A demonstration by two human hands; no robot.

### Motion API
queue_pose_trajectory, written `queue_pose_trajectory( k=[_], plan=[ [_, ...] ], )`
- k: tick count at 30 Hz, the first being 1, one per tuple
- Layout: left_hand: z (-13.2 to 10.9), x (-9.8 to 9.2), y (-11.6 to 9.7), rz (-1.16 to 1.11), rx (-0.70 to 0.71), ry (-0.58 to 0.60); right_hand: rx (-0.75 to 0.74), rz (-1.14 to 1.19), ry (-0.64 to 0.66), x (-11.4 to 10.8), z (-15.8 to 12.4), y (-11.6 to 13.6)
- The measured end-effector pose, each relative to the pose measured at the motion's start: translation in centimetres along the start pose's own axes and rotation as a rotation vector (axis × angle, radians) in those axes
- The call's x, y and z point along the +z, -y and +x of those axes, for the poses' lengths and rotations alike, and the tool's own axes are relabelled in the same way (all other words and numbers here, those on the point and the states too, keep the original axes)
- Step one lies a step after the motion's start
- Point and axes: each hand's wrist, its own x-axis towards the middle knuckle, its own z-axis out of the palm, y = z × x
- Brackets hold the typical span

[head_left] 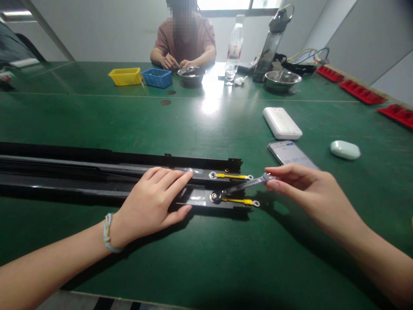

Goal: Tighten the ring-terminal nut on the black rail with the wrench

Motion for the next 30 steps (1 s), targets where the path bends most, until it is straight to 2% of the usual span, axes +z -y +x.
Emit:
queue_pose_trajectory(
  k=[18,25,30],
  plan=[
    [0.2,0.2,0.1,0.024,0.015,0.007,-0.019,-0.024,0.120,-0.9,-0.8,-0.1],
    [0.4,0.4,0.3,0.028,0.013,-0.001,-0.111,-0.052,0.185,-1.3,-1.3,-0.3],
    [0.6,0.5,0.3,0.027,0.012,0.004,-0.118,-0.065,0.230,-1.1,-1.6,-0.1]
  ],
)
